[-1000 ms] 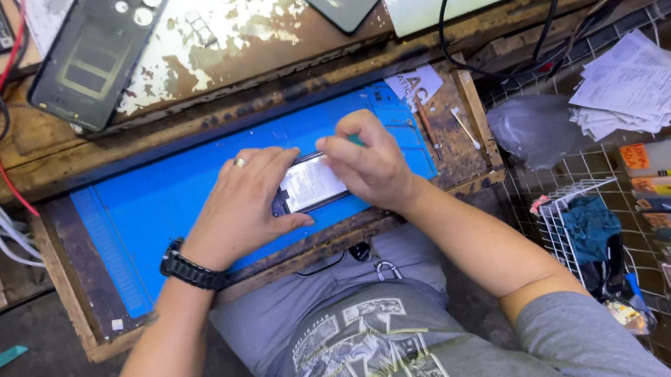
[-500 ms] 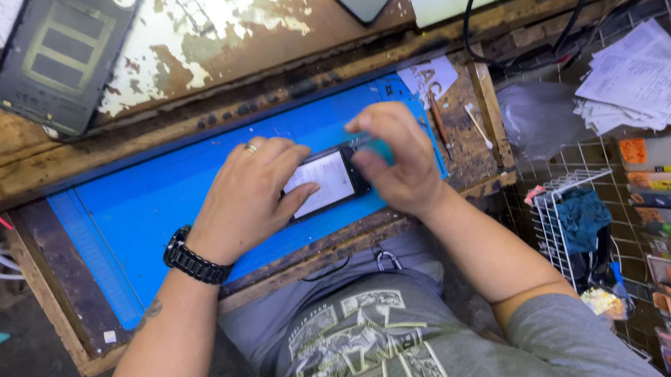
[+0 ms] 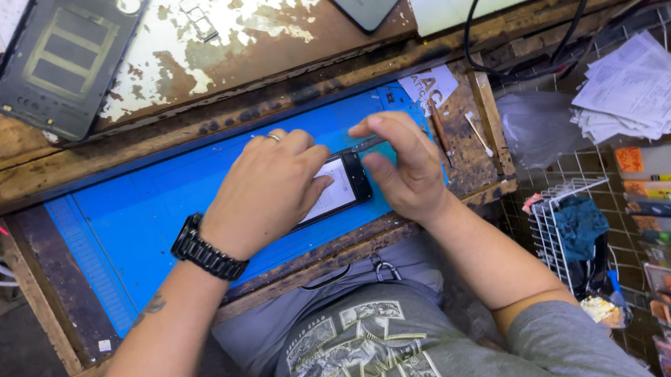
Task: The person works on a handheld electronic device, likely a smartphone, placed on a blue mat. They use a small metal tool to pry and manipulate the edges of the device's screen or casing. The person repeatedly lifts the tool, repositions the device, and continues the prying action along the perimeter.
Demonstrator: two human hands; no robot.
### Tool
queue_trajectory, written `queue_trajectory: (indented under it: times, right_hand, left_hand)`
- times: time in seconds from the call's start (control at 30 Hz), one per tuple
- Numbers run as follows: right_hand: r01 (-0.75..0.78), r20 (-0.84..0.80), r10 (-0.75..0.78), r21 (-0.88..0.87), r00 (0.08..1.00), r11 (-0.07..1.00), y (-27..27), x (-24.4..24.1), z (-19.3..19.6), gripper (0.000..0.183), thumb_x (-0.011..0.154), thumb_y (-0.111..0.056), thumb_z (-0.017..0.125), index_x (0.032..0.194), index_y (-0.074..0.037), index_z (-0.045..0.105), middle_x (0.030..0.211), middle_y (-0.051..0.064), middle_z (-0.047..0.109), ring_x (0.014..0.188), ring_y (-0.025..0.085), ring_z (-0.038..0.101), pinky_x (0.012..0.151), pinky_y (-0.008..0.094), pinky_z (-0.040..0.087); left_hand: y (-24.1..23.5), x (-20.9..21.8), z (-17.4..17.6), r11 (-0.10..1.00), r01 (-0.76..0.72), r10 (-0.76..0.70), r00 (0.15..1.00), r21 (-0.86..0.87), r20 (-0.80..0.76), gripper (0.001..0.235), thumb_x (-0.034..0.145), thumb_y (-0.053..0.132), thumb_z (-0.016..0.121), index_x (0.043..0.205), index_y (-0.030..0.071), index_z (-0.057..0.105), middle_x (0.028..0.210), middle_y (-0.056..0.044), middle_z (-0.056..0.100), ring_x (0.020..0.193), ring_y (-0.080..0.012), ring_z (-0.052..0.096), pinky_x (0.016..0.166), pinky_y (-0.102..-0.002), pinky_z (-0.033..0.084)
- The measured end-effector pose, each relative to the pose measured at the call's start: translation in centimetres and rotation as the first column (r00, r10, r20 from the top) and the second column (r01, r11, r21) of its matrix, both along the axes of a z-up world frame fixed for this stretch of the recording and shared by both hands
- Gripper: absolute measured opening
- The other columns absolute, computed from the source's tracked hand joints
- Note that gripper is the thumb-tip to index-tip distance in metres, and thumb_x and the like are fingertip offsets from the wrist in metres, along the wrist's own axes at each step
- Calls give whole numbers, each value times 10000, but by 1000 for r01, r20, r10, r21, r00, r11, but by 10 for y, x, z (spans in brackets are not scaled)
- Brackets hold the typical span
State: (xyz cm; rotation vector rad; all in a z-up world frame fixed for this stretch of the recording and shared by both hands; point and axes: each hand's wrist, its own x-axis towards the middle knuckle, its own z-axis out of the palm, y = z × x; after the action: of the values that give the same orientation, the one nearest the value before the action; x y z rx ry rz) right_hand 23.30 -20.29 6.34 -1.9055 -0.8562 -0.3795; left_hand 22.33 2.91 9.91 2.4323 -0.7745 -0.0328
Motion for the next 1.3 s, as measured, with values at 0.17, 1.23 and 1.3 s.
queue_trajectory:
  times: [0.17,1.23,1.3]
  right_hand:
    - [-71,-91,71,-2,993,997,-1,1,1,440,1072,51,599,1466,-86,457,1177,162,668,1042,287,667,879,342,566]
    - [-45,-92,37,-86,995,995,-12,7,18,342,987,10,708,1294,9,556,1064,142,654,960,272,665,868,366,557]
    - [-75,-104,64,-107,993,991,-9,8,23,329,986,12,707,1283,16,565,1067,146,655,963,272,669,870,362,559]
  left_hand:
    - [-5,1,-2,999,-33,33,999,0,-43,296,841,307,790,946,70,648,934,-121,604,911,-338,601,774,-467,467]
    - [-103,-80,-8,999,21,-26,981,28,191,541,795,388,710,1122,-40,664,1173,-186,625,1101,-318,567,880,-406,454]
    - [-110,-87,-12,994,-54,32,971,91,237,508,802,361,680,1127,-29,668,1176,-177,629,1097,-307,571,878,-393,455]
